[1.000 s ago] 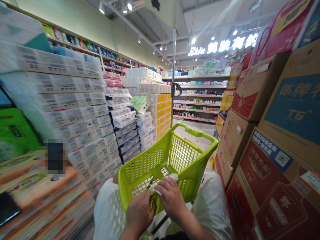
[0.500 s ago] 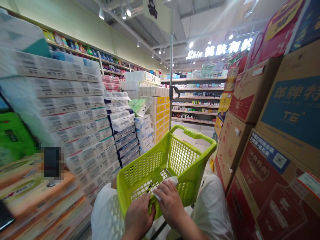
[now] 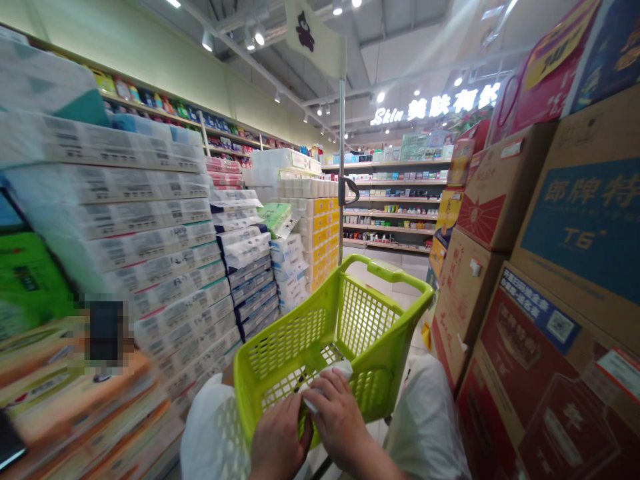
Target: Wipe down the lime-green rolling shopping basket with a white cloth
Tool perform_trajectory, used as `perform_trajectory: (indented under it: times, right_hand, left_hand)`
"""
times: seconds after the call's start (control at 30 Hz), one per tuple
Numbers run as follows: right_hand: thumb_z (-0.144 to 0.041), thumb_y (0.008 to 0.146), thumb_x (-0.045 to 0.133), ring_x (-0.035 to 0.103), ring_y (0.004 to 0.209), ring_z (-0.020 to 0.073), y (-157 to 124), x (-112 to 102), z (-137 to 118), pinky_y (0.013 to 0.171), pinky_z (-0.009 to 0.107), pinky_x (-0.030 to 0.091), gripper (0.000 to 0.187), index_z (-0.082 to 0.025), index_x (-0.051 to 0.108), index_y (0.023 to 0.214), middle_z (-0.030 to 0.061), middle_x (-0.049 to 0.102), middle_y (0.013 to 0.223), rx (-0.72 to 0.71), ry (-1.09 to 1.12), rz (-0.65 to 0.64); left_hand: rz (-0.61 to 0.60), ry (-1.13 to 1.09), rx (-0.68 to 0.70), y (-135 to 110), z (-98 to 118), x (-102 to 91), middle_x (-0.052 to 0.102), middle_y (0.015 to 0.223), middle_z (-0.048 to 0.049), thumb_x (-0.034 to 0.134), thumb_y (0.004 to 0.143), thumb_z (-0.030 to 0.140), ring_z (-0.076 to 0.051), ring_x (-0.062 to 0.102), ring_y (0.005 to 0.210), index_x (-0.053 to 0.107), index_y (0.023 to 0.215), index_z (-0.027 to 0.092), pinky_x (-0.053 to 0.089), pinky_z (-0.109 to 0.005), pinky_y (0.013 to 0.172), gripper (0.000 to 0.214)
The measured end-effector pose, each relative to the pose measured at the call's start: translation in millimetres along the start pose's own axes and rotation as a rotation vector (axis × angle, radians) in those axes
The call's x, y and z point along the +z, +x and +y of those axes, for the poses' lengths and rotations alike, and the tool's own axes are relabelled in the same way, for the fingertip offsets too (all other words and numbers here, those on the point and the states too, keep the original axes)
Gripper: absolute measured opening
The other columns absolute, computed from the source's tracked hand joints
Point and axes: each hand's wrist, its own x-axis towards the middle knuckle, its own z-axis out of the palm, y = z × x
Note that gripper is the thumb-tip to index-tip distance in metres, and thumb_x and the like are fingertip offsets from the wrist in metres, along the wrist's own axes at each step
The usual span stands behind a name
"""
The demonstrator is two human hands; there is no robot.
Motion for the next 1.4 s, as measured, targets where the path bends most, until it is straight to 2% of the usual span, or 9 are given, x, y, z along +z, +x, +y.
perform_trajectory:
  times: [0.1, 0.27, 0.53, 0.63, 0.87, 1.0, 1.13, 1.2, 1.4]
  right_hand:
    - [-0.013, 0.085, 0.053, 0.054, 0.106, 0.0185, 2, -12, 16, 0.106, 0.038, 0.034, 0.031, -0.03, 0.063, 0.109, -0.0002, 0.065, 0.102, 0.008, -0.019, 0.012]
    - [-0.008, 0.086, 0.047, 0.051, 0.111, 0.0215, 8, -39, 53, 0.108, 0.043, 0.031, 0.03, -0.025, 0.065, 0.103, 0.0034, 0.064, 0.101, 0.174, -0.151, 0.199]
    - [-0.013, 0.083, 0.056, 0.055, 0.105, 0.019, 3, -3, 8, 0.106, 0.038, 0.034, 0.031, -0.03, 0.063, 0.108, -0.0003, 0.066, 0.099, 0.011, -0.047, 0.04]
    - [-0.012, 0.085, 0.053, 0.056, 0.102, 0.0188, 8, -23, 31, 0.103, 0.037, 0.036, 0.028, -0.029, 0.064, 0.105, 0.001, 0.066, 0.098, 0.061, -0.122, 0.06]
    - [-0.015, 0.09, 0.046, 0.051, 0.114, 0.0218, 21, -85, 105, 0.107, 0.042, 0.032, 0.026, -0.023, 0.067, 0.104, 0.0041, 0.066, 0.106, 0.154, -0.331, 0.281]
    - [-0.015, 0.09, 0.045, 0.05, 0.115, 0.0231, 23, -70, 89, 0.108, 0.045, 0.029, 0.027, -0.023, 0.067, 0.102, 0.0056, 0.065, 0.104, 0.208, -0.36, 0.327]
    - [-0.013, 0.086, 0.053, 0.053, 0.106, 0.0202, 25, -36, 47, 0.108, 0.04, 0.03, 0.024, -0.027, 0.066, 0.1, 0.0019, 0.065, 0.096, 0.14, -0.268, 0.15]
    - [-0.014, 0.086, 0.056, 0.054, 0.102, 0.0193, 27, -32, 38, 0.106, 0.038, 0.032, 0.022, -0.028, 0.066, 0.099, 0.0011, 0.066, 0.095, 0.117, -0.248, 0.109]
    - [-0.015, 0.09, 0.049, 0.052, 0.109, 0.0218, 28, -86, 76, 0.106, 0.04, 0.03, 0.022, -0.024, 0.067, 0.101, 0.0032, 0.066, 0.102, 0.187, -0.367, 0.216]
  left_hand:
    - [0.014, 0.002, 0.006, 0, -2, -0.5, 0.067, 0.078, -0.0018, 0.048, 0.084, 0.028, -0.019, 0.063, 0.072, 0.06, 0.09, 0.023, 0.047, -0.029, 0.067, 0.015]
    - [0.056, 0.017, -0.01, 0, -3, 1.5, 0.068, 0.079, -0.0019, 0.048, 0.084, 0.03, -0.019, 0.063, 0.072, 0.06, 0.092, 0.023, 0.048, -0.029, 0.069, 0.016]
    - [0.012, -0.026, -0.02, 1, -5, 4.0, 0.07, 0.082, -0.0025, 0.049, 0.083, 0.029, -0.019, 0.065, 0.074, 0.062, 0.093, 0.023, 0.05, -0.029, 0.071, 0.018]
    - [0.027, -0.03, -0.028, 1, -14, 5.0, 0.072, 0.084, -0.0028, 0.049, 0.083, 0.032, -0.018, 0.066, 0.074, 0.063, 0.095, 0.023, 0.051, -0.029, 0.072, 0.021]
    - [0.036, -0.062, -0.012, 7, -43, 2.1, 0.073, 0.087, -0.0031, 0.047, 0.084, 0.037, -0.019, 0.068, 0.077, 0.067, 0.091, 0.023, 0.053, -0.029, 0.071, 0.026]
    - [-0.019, -0.106, -0.043, 16, -60, -3.6, 0.074, 0.081, -0.0026, 0.044, 0.086, 0.043, -0.018, 0.068, 0.074, 0.068, 0.084, 0.023, 0.051, -0.027, 0.069, 0.032]
    - [-0.101, -0.136, -0.105, 26, -75, -9.9, 0.074, 0.078, -0.003, 0.039, 0.086, 0.047, -0.019, 0.067, 0.073, 0.068, 0.077, 0.022, 0.049, -0.026, 0.067, 0.039]
    - [-0.143, -0.159, -0.121, 28, -82, -11.3, 0.074, 0.079, -0.0023, 0.037, 0.086, 0.047, -0.019, 0.067, 0.075, 0.068, 0.076, 0.023, 0.048, -0.026, 0.067, 0.041]
    - [-0.185, -0.177, -0.166, 33, -93, -10.8, 0.074, 0.084, 0.0, 0.032, 0.087, 0.05, -0.019, 0.066, 0.082, 0.068, 0.078, 0.025, 0.047, -0.025, 0.07, 0.044]
